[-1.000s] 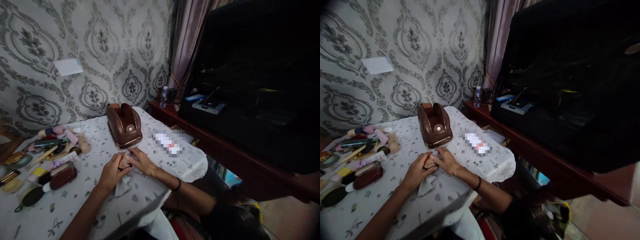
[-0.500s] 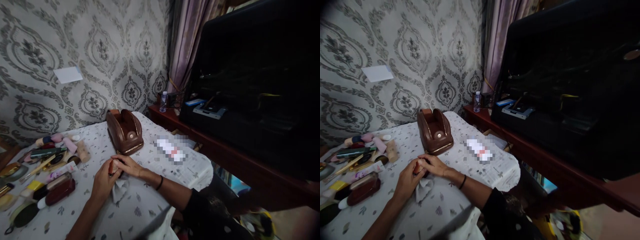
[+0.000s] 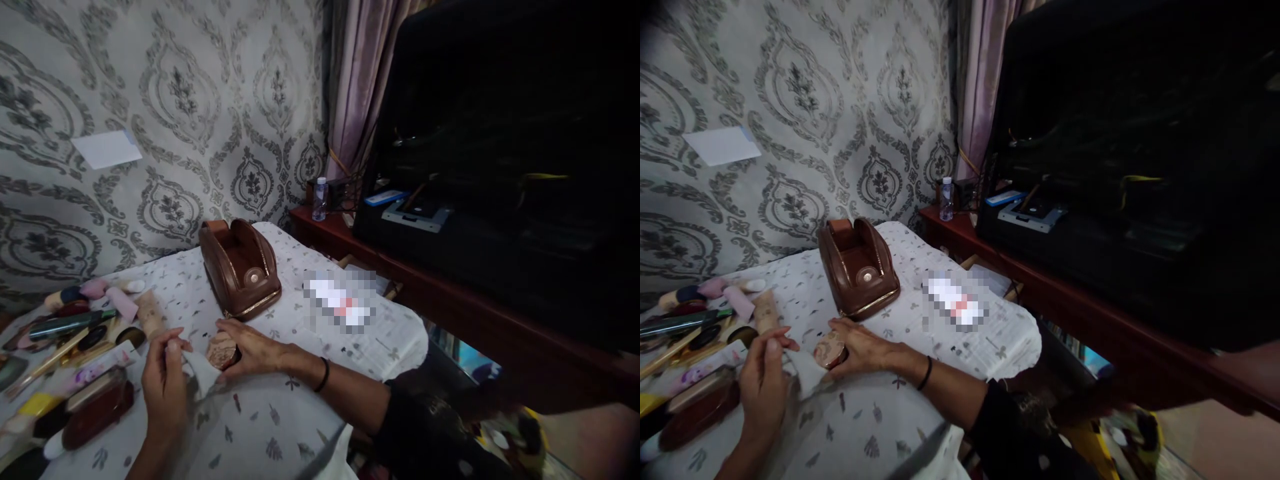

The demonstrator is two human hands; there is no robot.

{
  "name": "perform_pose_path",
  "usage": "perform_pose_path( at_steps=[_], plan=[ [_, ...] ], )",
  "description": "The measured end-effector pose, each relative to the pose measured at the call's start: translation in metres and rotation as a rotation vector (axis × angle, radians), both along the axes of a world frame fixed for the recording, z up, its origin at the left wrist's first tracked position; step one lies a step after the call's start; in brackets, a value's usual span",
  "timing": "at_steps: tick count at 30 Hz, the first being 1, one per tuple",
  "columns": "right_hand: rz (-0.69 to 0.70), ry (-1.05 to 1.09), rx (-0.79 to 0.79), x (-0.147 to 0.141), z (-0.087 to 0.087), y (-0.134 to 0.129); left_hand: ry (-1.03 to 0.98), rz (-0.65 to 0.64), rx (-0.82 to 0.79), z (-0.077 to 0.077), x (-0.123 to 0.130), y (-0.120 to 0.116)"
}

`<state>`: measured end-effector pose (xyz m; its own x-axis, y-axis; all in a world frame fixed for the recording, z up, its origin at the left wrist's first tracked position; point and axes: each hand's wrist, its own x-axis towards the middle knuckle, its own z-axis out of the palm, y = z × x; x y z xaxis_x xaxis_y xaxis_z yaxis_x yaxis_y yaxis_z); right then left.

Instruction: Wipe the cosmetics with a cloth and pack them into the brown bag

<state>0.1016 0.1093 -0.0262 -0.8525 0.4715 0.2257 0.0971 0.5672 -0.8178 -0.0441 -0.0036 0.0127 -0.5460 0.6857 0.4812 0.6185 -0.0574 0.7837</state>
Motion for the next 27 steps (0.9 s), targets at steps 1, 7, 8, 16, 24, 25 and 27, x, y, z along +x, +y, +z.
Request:
perform_pose_path(
  at_steps=[1,7,8,16,24,25,27],
  plan=[
    [0.002,0.011,0.017,-0.001,-0.003,0.001,0.04,-0.027,0.04,-0.001,0.004,-0.001],
    [0.098,0.023,0.116,-0.001,-0.015,0.009,0.507,-0.434,0.02,-0.015,0.025,-0.003],
    [0.103,0.018,0.12,0.0,-0.016,0.009,0.548,-0.436,-0.003,-0.018,0.025,-0.002],
    [0.06,0.106,0.136,-0.001,-0.013,0.008,0.57,-0.375,-0.116,-0.02,0.012,0.003],
    [-0.008,0.098,0.118,0.0,0.001,0.002,0.331,-0.148,-0.228,-0.007,0.003,0.005],
    [-0.007,0.109,0.109,0.0,0.002,0.001,0.29,-0.136,-0.255,-0.007,0.001,0.005],
    [-0.002,0.128,0.093,0.002,0.003,0.0,0.215,-0.132,-0.292,-0.006,-0.002,0.006]
  ],
)
